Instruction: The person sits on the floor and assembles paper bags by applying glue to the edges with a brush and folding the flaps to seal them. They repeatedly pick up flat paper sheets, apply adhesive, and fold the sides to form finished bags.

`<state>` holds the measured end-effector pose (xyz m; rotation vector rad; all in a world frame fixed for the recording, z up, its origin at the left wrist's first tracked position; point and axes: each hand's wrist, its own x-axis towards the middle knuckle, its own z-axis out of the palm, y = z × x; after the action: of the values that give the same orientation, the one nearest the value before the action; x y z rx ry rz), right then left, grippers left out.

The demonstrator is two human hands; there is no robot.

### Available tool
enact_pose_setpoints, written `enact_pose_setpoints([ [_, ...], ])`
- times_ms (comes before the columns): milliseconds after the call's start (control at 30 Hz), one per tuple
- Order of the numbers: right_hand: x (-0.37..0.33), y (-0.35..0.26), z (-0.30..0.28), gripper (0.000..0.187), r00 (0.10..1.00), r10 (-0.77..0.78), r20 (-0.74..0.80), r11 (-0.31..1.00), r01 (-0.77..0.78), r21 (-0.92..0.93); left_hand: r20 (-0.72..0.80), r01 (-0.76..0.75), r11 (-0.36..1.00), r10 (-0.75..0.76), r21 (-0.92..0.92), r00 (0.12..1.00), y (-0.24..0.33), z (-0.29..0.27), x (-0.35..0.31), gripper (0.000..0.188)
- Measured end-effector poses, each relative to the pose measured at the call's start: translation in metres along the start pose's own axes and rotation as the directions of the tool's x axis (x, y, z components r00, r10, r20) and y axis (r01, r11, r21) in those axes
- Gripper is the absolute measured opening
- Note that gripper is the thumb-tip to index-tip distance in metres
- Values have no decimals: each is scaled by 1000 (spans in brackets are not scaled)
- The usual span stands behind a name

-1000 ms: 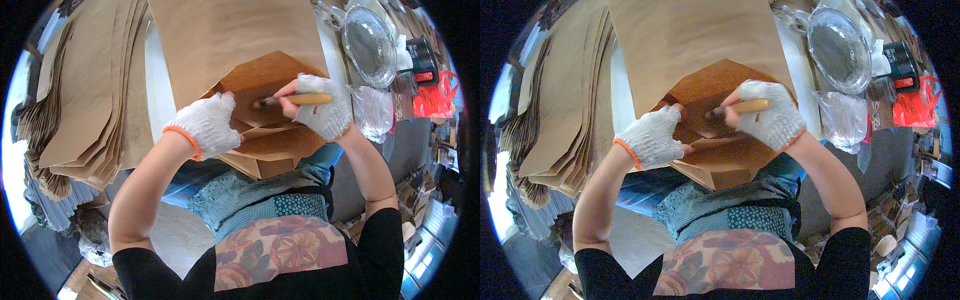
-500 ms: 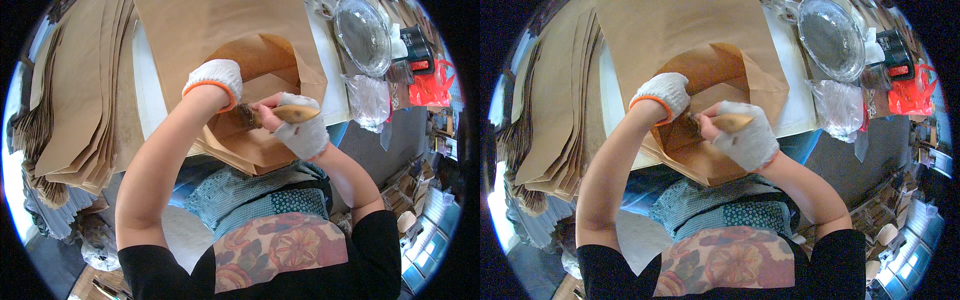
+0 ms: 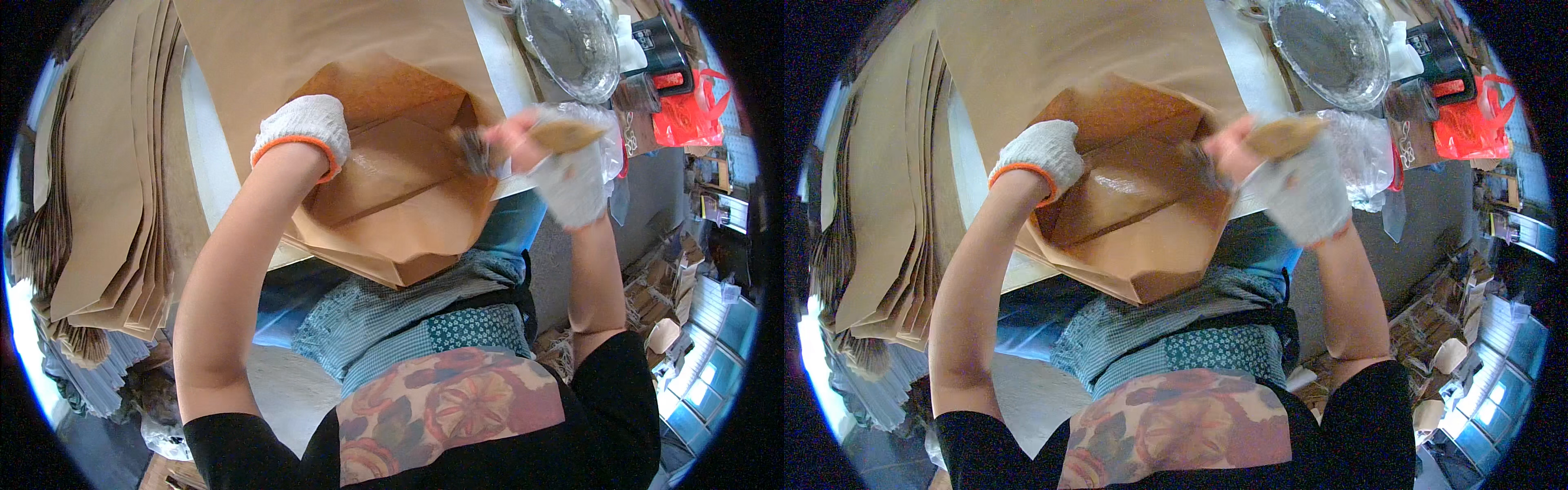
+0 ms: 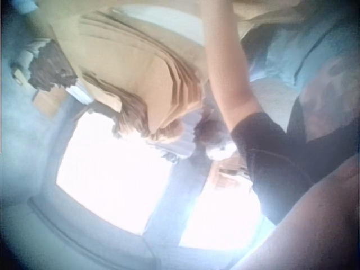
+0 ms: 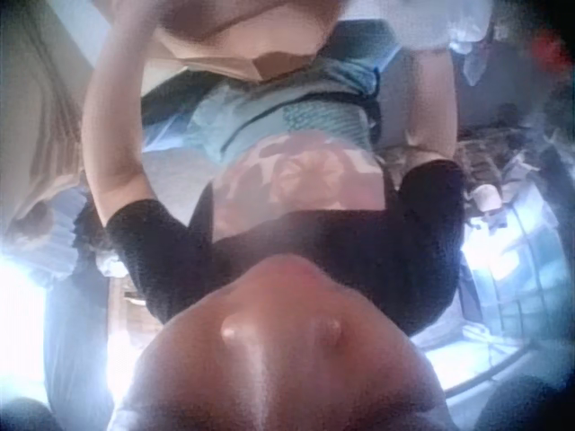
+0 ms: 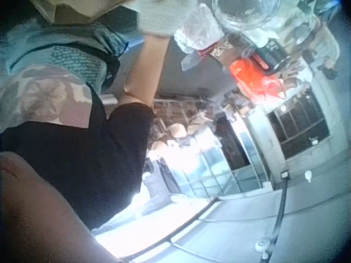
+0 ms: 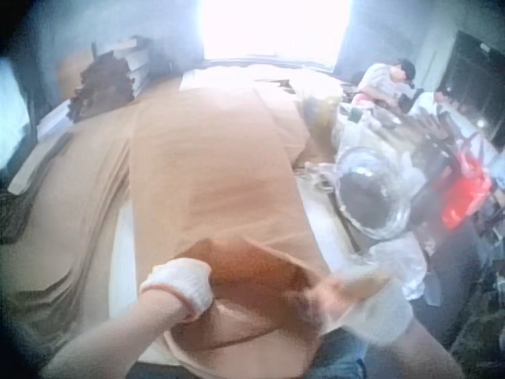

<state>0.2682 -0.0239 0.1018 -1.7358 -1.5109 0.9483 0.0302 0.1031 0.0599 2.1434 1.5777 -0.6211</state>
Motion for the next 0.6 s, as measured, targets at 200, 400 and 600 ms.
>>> enact_pose_setpoints([
  [200, 92, 48, 39, 30, 878, 385, -284, 219, 212, 953, 32, 45, 993, -48, 106, 998, 27, -29, -19, 26],
  [400, 104, 58, 108, 30, 943, 164, -290, 409, 203, 890, -710, -501, 854, 266, -140, 652, 11, -9, -49, 16],
  [600, 87, 53, 124, 27, 977, -85, -195, 659, 202, 725, -694, -205, 906, -123, -371, 709, -27, 119, -62, 92],
])
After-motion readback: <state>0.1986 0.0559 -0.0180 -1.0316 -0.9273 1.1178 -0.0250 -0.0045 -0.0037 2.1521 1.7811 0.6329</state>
